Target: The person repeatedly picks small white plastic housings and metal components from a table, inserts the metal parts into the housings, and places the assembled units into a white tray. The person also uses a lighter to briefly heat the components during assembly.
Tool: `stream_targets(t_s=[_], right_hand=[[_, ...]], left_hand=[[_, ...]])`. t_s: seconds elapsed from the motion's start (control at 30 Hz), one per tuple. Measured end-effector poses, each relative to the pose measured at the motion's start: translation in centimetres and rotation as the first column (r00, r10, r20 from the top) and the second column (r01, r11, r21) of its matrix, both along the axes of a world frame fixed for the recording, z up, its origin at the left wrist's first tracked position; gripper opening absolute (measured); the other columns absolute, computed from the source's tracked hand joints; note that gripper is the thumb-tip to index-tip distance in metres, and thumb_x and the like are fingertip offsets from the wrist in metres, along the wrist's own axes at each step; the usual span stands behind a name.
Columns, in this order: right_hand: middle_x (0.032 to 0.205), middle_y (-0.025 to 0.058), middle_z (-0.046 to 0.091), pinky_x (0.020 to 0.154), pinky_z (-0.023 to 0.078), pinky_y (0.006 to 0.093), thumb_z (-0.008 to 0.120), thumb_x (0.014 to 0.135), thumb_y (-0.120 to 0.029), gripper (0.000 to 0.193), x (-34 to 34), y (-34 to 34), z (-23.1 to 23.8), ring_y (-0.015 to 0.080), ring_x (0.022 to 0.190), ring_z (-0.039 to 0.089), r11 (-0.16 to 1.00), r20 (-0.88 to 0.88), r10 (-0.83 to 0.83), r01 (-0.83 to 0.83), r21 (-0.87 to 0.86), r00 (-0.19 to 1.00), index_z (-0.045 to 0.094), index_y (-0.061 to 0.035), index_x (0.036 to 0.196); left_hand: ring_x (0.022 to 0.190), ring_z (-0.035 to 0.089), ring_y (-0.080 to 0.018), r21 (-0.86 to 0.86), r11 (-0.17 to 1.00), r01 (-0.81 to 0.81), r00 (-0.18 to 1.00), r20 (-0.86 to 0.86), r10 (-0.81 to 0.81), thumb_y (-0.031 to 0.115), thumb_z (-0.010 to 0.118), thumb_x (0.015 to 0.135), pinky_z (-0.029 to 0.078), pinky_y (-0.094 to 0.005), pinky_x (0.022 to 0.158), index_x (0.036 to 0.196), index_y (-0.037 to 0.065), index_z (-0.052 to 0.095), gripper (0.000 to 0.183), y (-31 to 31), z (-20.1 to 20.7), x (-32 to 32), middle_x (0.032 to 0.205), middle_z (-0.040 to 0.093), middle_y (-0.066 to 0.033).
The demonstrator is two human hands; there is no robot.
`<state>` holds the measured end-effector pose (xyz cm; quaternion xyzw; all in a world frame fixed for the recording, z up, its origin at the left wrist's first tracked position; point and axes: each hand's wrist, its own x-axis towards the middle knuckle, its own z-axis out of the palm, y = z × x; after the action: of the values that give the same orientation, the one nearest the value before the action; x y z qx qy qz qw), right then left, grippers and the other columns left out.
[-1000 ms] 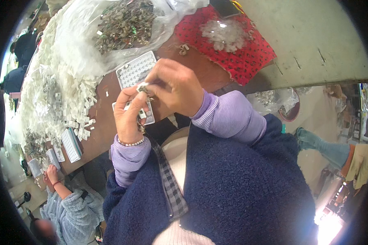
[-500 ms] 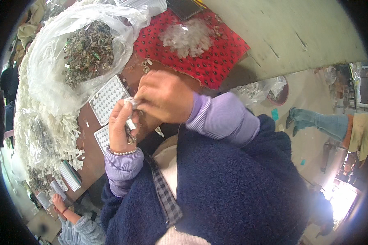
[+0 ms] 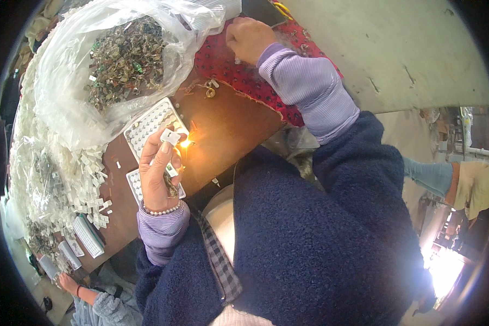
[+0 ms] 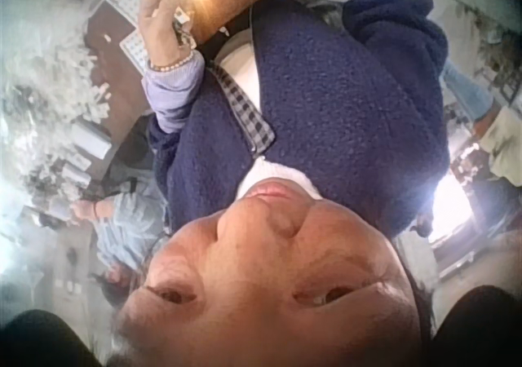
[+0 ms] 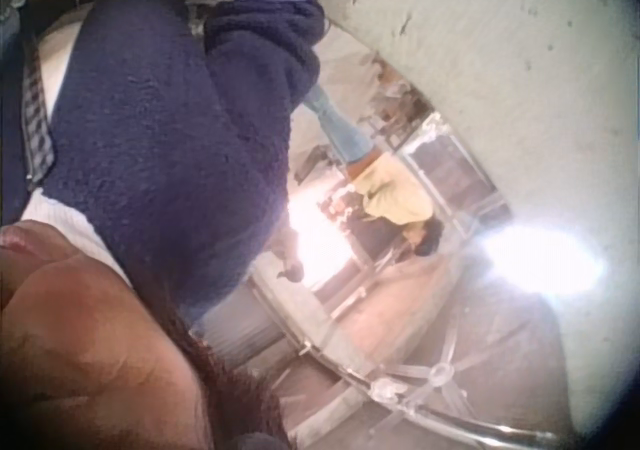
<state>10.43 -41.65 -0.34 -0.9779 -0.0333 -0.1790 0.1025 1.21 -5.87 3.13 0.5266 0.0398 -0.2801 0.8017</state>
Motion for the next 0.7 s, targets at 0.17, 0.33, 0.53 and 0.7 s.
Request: stream_targets(t_s=[0.17, 0.33, 0.53, 0.7], right_hand=[[0.106, 0.0096, 0.070, 0.096, 0.055, 0.0443, 0.074, 0.093, -0.028, 0.020, -0.9, -0.6, -0.2, 0.0314, 0.110, 0.068, 0.973, -0.065, -0.062, 0.075, 0.221, 0.996, 0.077, -0.0095, 0.099], [0.113, 0.0060, 0.071, 0.100, 0.053, 0.0449, 0.073, 0.091, -0.033, 0.021, -0.2, 0.2, -0.6, 0.0295, 0.117, 0.067, 0.999, -0.092, -0.011, 0.013, 0.029, 0.996, 0.078, -0.0131, 0.098], [0.094, 0.0088, 0.077, 0.084, 0.058, 0.0329, 0.079, 0.091, -0.021, 0.020, -2.5, 2.2, 2.7, 0.0189, 0.089, 0.074, 0.725, -0.077, 0.029, 0.032, 0.688, 0.997, 0.078, -0.0043, 0.102], [0.100, 0.0061, 0.070, 0.081, 0.055, 0.0286, 0.066, 0.107, -0.008, 0.011, -10.0, 11.6, 4.2, 0.0099, 0.089, 0.065, 0.382, 0.153, 0.380, -0.305, 0.872, 0.912, 0.065, 0.0027, 0.108]], left_hand=[[0.070, 0.056, -0.0033, -0.012, 1.000, 0.026, 0.999, 0.046, -0.025, 0.015, 0.064, 0.107, 0.037, -0.0165, 0.047, 0.141, 0.000, 0.064, 0.036, -0.9, 0.3, -1.1, 0.120, 0.076, -0.0151], [0.068, 0.055, -0.0028, -0.037, 0.996, 0.078, 0.995, 0.066, -0.075, 0.015, 0.063, 0.108, 0.038, -0.0163, 0.047, 0.142, 0.000, 0.063, 0.038, -1.3, 1.4, -2.6, 0.121, 0.076, -0.0144], [0.071, 0.058, -0.0028, -0.035, 0.998, 0.054, 0.997, 0.058, -0.051, 0.016, 0.063, 0.107, 0.040, -0.0160, 0.047, 0.147, 0.000, 0.060, 0.043, -1.1, 1.9, -3.0, 0.126, 0.075, -0.0162], [0.076, 0.059, -0.0032, -0.075, 0.997, 0.026, 0.999, -0.020, -0.027, 0.016, 0.063, 0.107, 0.042, -0.0159, 0.049, 0.140, 0.001, 0.063, 0.037, -1.4, 1.2, -2.6, 0.129, 0.074, -0.0165]])
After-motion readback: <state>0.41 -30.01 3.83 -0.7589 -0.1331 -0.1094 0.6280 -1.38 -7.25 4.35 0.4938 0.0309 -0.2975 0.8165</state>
